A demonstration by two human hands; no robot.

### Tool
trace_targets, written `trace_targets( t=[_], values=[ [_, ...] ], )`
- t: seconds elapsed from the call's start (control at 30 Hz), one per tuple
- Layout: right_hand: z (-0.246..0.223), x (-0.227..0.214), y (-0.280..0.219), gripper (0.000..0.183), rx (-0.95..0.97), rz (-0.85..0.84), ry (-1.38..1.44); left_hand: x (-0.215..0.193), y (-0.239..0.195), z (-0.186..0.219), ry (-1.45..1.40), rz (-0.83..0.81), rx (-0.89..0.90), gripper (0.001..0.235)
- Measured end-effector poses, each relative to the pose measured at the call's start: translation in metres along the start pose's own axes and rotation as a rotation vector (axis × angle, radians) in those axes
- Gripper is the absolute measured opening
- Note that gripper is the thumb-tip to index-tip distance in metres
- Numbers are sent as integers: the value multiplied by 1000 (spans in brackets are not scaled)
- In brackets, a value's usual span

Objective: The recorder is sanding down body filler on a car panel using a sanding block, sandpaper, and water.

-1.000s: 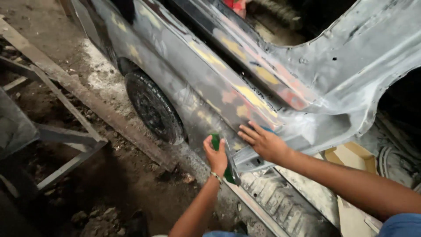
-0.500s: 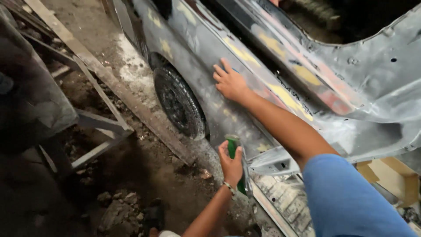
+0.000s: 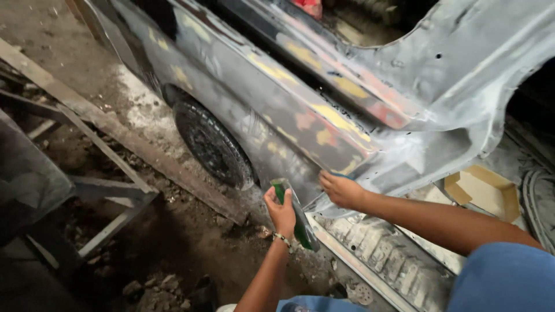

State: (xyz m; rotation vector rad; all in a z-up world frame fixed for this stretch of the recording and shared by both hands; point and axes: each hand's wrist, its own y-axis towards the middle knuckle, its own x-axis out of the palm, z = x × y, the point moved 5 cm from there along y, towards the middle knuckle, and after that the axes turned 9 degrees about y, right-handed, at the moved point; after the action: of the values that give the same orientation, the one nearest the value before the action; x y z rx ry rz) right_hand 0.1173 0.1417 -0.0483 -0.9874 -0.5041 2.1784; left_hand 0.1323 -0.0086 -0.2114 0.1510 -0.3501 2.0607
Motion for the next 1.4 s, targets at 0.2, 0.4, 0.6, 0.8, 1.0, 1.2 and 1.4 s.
trace_targets(
  t=[0.2,0.4,0.6,0.8,1.0,1.2,1.4],
  values=[
    [7,-37,-43,16,27,204,821,18,-11,-16,-102,-17,-85,48],
    [9,-50,-16,27,619,861,1787,40,-20,-39,2,-65,-139,44],
    [-44,-9,45,43,934,838,2123,44,22,-154,-354,-75,-320,32],
    [-49,-31,65,52,1020,946,2285,72,25,-154,-1074,-799,-671,49],
    [-34,-25,58,64,1206,871,2216,66,10,-80,-506,-799,-663,54],
    [-41,7,80,69,1238,935,2331,97,60,-165,-779,-837,-496,55],
    [-16,-4,72,68,1084,1142,2269,102,49,-130,-975,-665,-399,28]
  ],
)
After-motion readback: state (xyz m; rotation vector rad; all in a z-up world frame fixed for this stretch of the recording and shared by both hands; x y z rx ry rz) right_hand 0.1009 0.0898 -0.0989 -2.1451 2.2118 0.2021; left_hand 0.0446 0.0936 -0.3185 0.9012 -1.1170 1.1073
